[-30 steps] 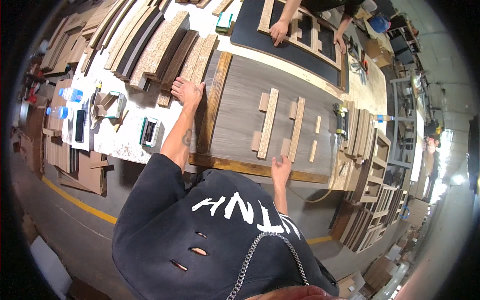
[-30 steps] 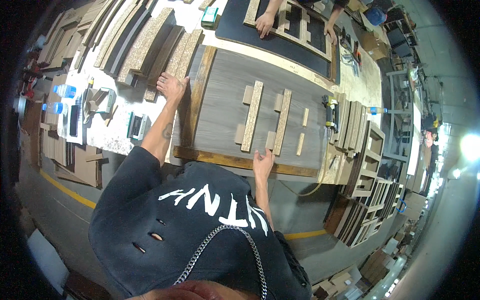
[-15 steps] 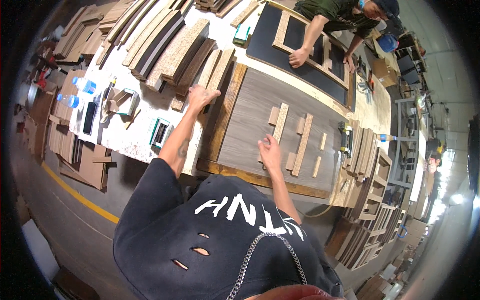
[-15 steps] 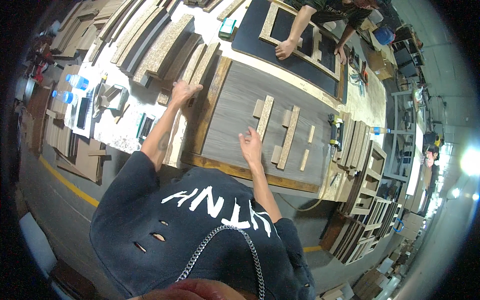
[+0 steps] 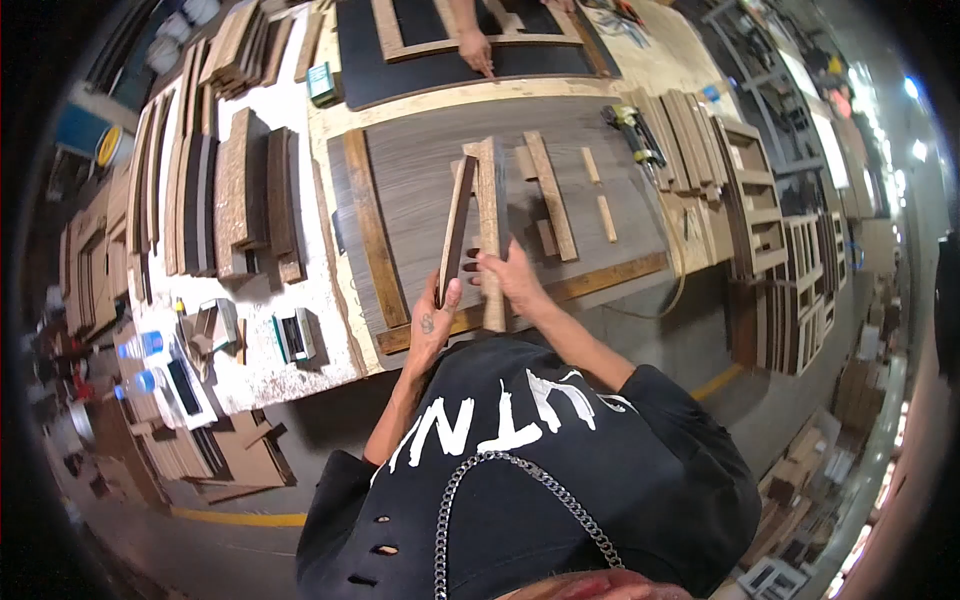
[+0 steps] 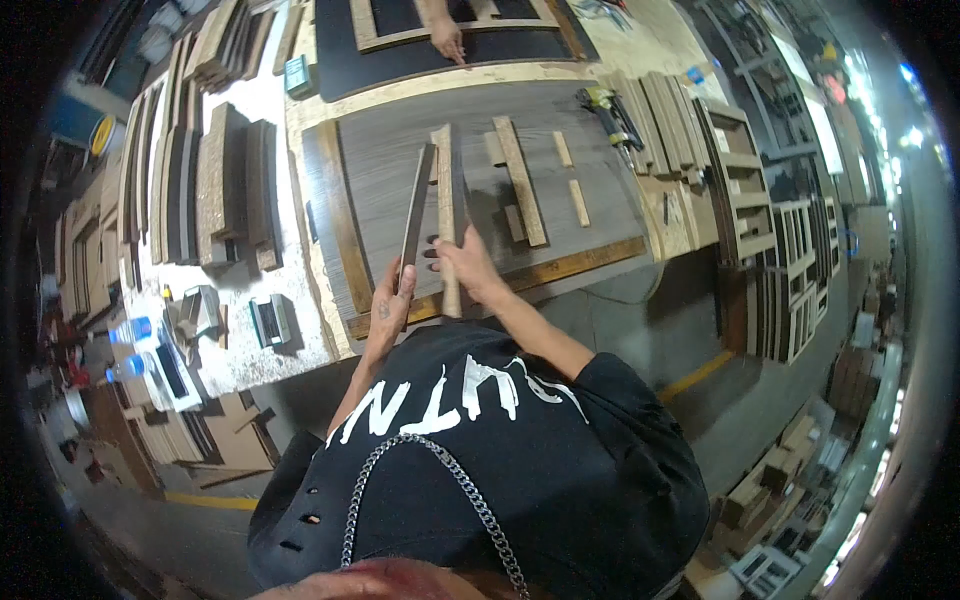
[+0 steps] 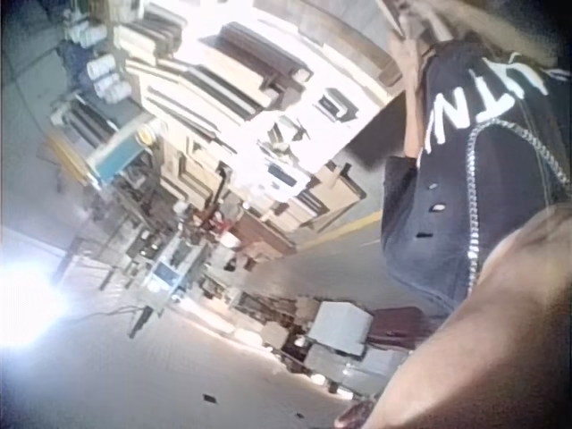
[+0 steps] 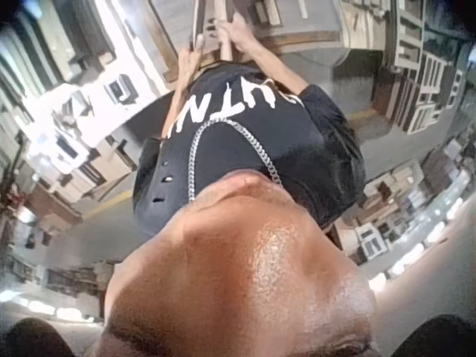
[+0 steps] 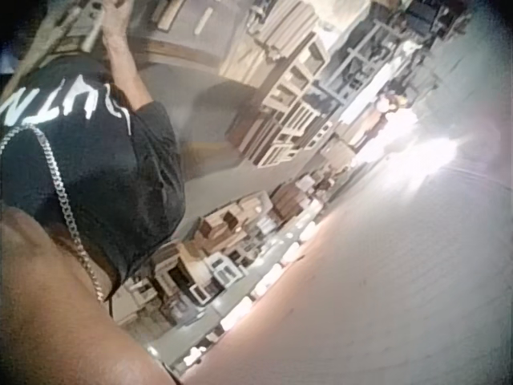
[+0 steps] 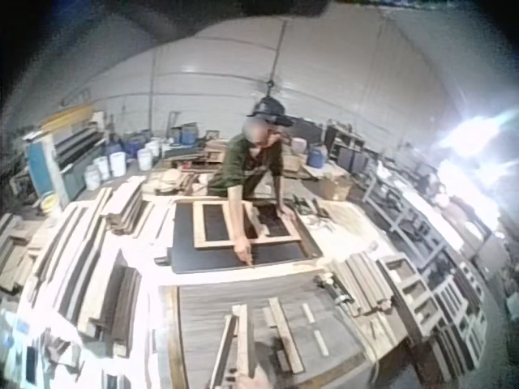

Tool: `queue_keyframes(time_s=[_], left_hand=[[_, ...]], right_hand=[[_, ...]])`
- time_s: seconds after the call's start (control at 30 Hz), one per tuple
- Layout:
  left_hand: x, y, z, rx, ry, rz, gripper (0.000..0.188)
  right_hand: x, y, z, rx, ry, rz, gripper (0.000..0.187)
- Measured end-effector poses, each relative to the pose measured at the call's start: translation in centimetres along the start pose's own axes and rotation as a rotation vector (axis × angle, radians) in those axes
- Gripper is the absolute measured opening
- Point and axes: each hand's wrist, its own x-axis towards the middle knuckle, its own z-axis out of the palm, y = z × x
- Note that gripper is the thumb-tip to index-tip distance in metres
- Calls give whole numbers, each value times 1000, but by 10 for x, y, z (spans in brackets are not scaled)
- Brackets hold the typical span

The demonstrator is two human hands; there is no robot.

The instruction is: Assembling wooden furniture frames using a pneumatic nail gun in a workshop environment.

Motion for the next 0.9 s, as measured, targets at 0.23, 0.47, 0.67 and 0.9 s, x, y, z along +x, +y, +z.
queue_keyframes(time_s=[0.23, 0.47, 0.67, 0.9], left_hand=[[12, -26, 8, 85, 178, -6, 64], [29, -17, 38, 316, 432, -11, 79], [16, 2, 86, 316, 527, -86, 71], [-14, -3, 121, 117, 540, -116, 42]], right_hand=[[31, -54, -202, -805, 261, -333, 60], [141, -54, -337, -1410, 458, -347, 71], [163, -74, -343, -1412, 189, -217, 56], [182, -50, -382, -1086, 391, -324, 30]])
